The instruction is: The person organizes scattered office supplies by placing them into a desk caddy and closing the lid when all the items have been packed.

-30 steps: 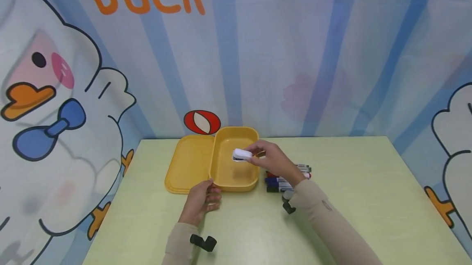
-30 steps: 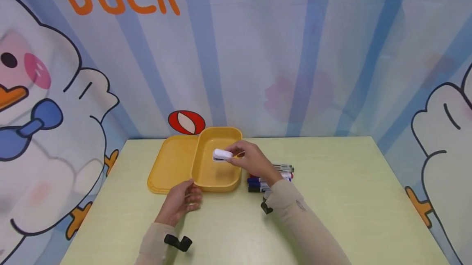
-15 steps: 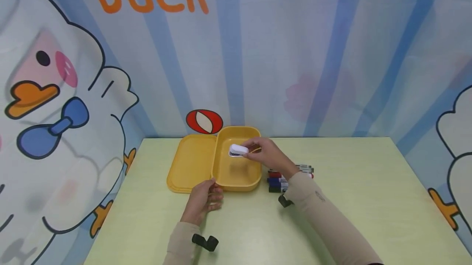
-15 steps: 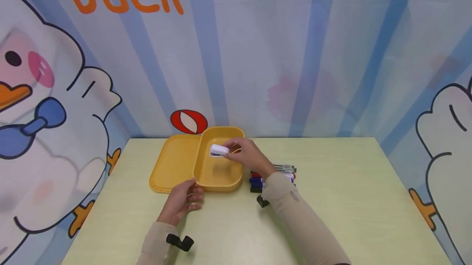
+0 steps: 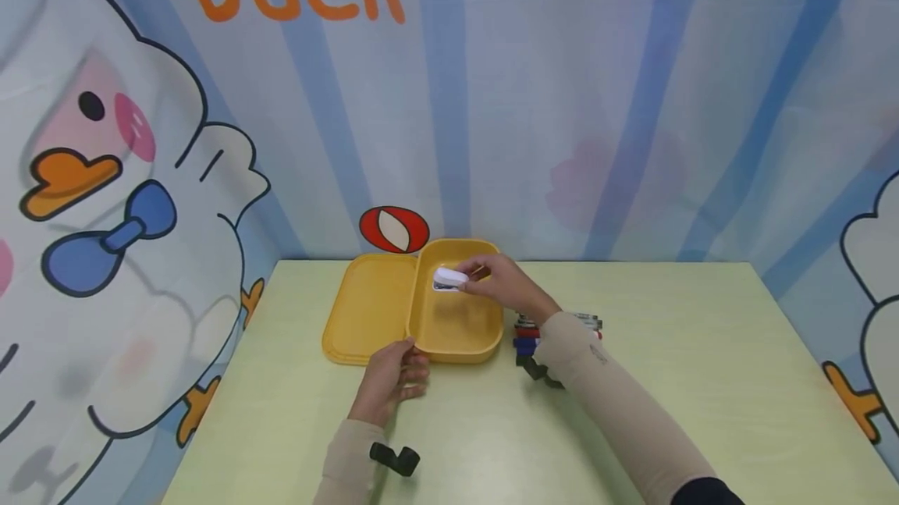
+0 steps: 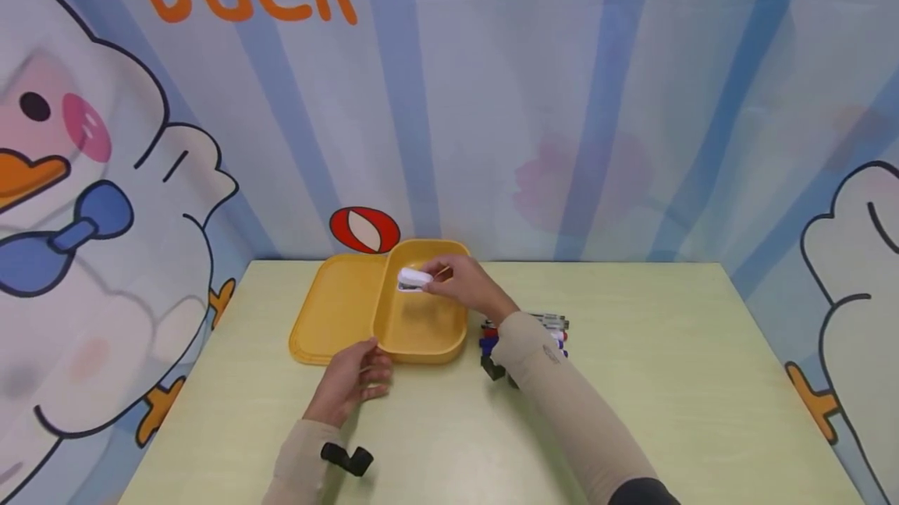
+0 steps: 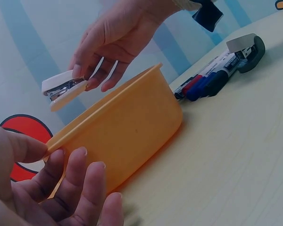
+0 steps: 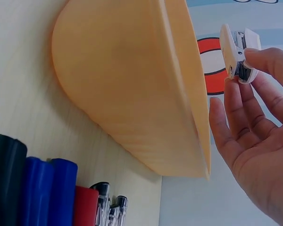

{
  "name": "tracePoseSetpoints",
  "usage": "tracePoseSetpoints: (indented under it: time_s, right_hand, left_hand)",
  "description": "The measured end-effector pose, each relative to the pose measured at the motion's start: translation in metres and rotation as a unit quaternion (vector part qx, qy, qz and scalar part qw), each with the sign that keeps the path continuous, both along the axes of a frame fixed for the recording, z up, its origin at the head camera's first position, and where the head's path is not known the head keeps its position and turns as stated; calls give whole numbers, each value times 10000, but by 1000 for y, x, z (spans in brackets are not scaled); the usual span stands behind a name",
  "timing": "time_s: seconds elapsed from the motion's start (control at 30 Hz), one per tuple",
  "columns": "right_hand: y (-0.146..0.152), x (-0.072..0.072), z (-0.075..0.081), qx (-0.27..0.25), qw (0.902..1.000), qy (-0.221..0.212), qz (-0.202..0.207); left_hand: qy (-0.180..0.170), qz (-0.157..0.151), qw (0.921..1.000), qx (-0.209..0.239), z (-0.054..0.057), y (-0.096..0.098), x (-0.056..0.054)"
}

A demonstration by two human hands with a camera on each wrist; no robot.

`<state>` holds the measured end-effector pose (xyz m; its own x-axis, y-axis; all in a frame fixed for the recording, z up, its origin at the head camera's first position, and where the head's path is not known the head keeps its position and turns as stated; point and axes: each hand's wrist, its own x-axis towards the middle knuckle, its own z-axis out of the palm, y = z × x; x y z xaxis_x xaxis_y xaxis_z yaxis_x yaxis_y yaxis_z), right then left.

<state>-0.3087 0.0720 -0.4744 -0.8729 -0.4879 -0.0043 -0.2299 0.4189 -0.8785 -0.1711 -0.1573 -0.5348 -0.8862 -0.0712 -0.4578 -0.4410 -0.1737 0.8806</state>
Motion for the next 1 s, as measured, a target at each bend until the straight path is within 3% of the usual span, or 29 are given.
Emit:
tracePoseSetpoints:
  time_s: [0.43,0.73,1.0]
  right_hand:
    - [-12,-17,-9,-86,9998,-206,-8]
    - [-19,-25,-8,112,9999,106,25]
    - [-26,-33,-13,86,9996,247,46]
  left_hand:
    - [26,-84,9999,61,-1,-1,-3]
    - [88,-68,9999,84,2,-1,0]
    - [69,-159,9998,56,-1,-2,-2]
